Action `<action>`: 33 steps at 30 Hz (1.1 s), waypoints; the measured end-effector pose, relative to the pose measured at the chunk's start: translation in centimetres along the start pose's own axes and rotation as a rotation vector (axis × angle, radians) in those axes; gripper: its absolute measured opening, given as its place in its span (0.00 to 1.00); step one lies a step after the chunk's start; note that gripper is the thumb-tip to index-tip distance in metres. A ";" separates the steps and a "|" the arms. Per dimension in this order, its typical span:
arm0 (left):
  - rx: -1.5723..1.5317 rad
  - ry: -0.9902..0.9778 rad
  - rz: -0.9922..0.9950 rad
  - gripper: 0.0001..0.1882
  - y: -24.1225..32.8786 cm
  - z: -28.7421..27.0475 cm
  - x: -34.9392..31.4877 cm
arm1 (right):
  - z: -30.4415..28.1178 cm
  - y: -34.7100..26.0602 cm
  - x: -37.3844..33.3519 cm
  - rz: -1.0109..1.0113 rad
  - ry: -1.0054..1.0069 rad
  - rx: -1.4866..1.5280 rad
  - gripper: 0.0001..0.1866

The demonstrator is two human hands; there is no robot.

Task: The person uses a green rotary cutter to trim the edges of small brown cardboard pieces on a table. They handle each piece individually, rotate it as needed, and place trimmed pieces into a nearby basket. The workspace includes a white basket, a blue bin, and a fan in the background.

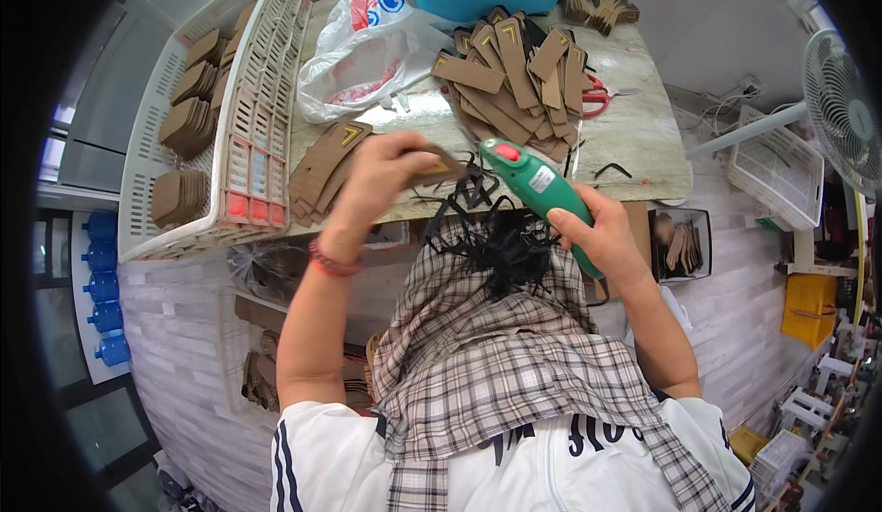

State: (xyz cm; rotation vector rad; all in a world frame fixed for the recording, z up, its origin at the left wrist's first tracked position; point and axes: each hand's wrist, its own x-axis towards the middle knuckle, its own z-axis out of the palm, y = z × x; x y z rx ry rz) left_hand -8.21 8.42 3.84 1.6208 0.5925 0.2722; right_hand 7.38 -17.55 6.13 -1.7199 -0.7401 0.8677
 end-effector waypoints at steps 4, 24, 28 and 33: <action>0.328 0.318 0.011 0.08 -2.6 -7.7 0.7 | -1.1 1.1 -0.3 0.048 0.098 0.096 0.17; -0.718 0.637 -0.063 0.03 -3.8 2.3 14.3 | -1.0 2.7 -1.8 0.042 0.216 0.109 0.16; -0.763 0.415 0.241 0.03 -0.6 4.0 7.0 | 0.3 1.2 -1.2 -0.031 0.246 0.060 0.18; -0.844 0.325 0.228 0.04 2.0 7.8 2.9 | 1.2 0.6 -1.4 -0.085 0.252 0.027 0.22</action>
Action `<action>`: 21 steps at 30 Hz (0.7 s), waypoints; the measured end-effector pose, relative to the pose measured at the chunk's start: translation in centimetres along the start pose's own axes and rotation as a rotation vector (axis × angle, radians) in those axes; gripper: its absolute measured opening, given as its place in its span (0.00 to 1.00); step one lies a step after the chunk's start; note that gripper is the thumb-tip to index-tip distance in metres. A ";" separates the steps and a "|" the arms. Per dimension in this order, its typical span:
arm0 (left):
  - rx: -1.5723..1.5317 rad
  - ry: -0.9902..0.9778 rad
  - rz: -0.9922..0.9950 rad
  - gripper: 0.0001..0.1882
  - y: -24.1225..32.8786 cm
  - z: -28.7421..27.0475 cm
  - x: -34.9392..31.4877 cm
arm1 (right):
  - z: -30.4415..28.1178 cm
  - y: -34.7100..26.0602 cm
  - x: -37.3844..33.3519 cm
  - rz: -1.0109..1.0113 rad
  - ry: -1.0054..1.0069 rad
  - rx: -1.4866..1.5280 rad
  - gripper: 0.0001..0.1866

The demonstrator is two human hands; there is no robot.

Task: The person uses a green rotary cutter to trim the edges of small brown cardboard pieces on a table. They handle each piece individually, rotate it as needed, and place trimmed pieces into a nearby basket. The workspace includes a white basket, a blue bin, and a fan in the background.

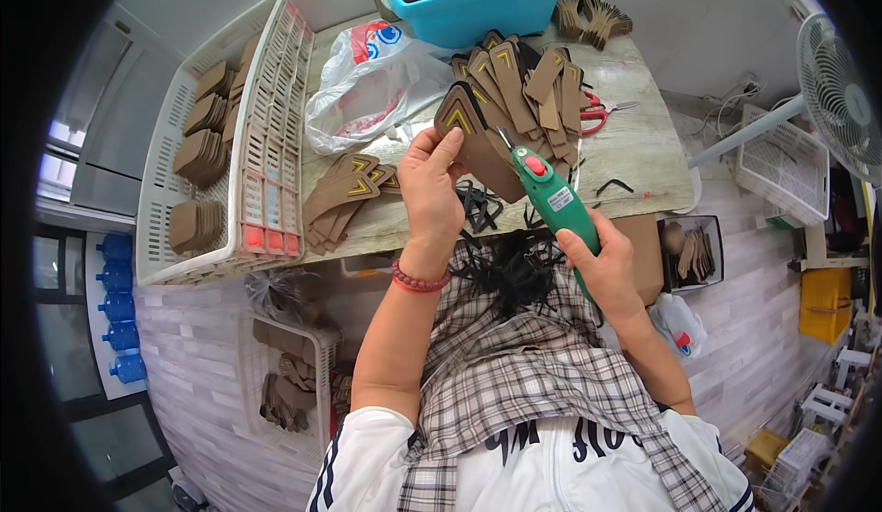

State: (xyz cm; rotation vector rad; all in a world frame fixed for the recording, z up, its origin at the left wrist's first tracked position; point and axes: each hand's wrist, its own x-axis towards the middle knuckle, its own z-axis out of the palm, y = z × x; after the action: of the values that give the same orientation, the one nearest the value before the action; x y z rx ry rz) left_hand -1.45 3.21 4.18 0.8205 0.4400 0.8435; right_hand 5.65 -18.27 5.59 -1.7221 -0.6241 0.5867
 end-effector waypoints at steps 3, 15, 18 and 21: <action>-0.021 0.072 0.014 0.04 -0.4 1.5 -0.9 | -0.3 0.1 -0.5 -0.007 -0.018 -0.081 0.23; -0.034 0.076 -0.044 0.05 -2.7 2.0 -1.8 | -0.4 0.6 -0.6 -0.036 -0.001 -0.011 0.22; -0.045 0.082 -0.080 0.05 -2.8 2.3 -2.4 | -0.2 0.3 -0.6 -0.032 0.011 0.002 0.22; -0.011 0.023 -0.110 0.04 -3.4 1.7 -2.7 | -0.4 0.6 -0.3 -0.054 0.018 -0.009 0.22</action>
State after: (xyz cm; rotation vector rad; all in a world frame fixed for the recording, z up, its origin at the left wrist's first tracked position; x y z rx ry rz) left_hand -0.34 -1.07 2.68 0.7697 0.4960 0.7538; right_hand 5.74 -18.89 5.14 -1.7116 -0.6595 0.5305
